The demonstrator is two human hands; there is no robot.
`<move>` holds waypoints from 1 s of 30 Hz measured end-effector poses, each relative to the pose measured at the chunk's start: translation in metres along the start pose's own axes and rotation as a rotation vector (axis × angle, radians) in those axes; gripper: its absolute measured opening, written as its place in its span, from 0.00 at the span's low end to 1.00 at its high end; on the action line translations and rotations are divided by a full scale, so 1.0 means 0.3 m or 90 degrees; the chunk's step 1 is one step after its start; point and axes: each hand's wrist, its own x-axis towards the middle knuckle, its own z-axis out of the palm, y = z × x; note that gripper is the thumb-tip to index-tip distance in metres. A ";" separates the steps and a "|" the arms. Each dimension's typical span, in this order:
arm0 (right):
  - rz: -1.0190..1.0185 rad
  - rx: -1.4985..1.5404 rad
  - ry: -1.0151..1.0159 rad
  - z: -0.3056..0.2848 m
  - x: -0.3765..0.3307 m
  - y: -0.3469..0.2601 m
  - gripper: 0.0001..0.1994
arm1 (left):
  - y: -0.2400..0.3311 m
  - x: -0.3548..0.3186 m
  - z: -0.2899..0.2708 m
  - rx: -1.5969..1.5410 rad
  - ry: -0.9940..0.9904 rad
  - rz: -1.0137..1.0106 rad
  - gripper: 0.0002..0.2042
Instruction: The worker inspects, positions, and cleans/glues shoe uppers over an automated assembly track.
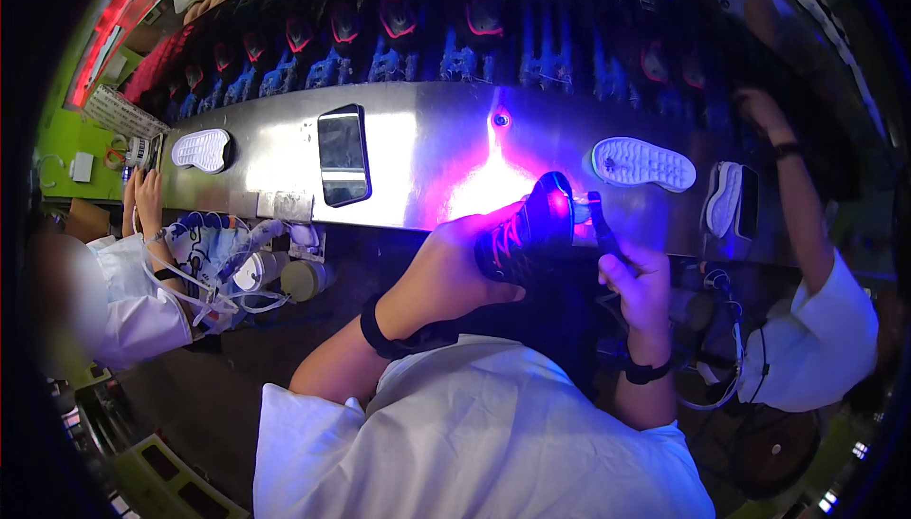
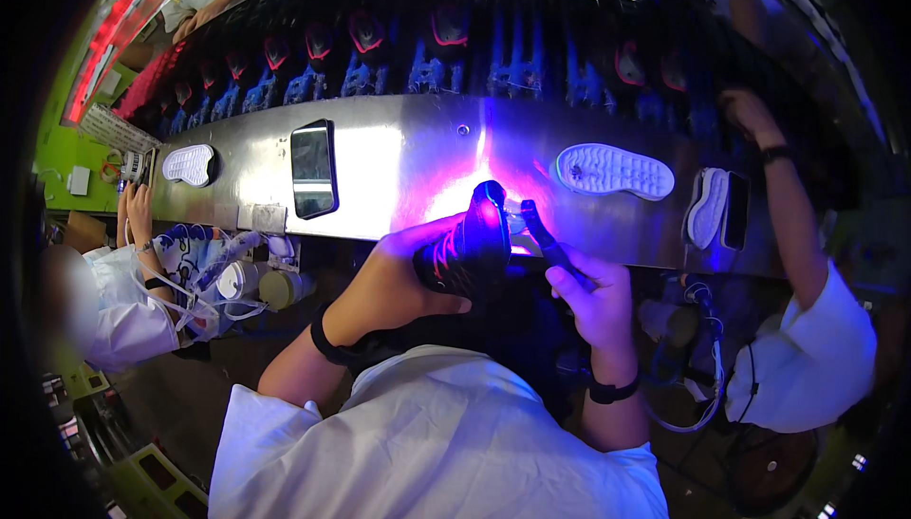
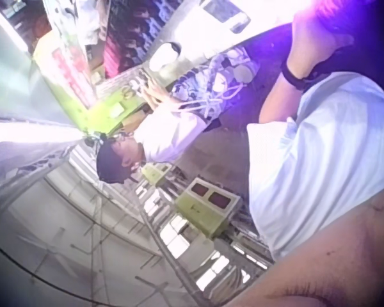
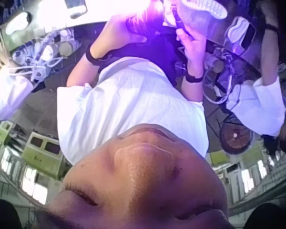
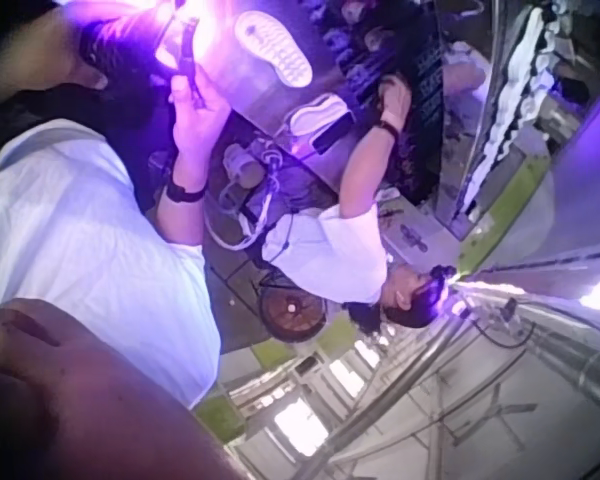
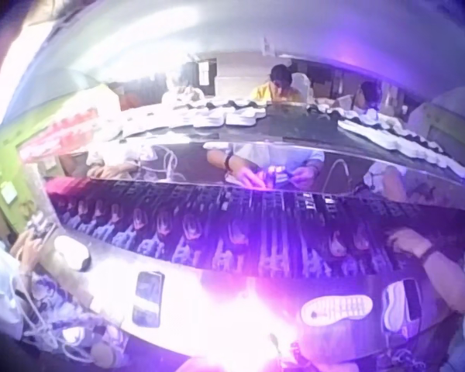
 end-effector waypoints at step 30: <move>-0.059 -0.106 -0.053 0.004 -0.160 0.029 0.19 | 0.027 -0.064 -0.005 -0.524 -0.138 -0.150 0.24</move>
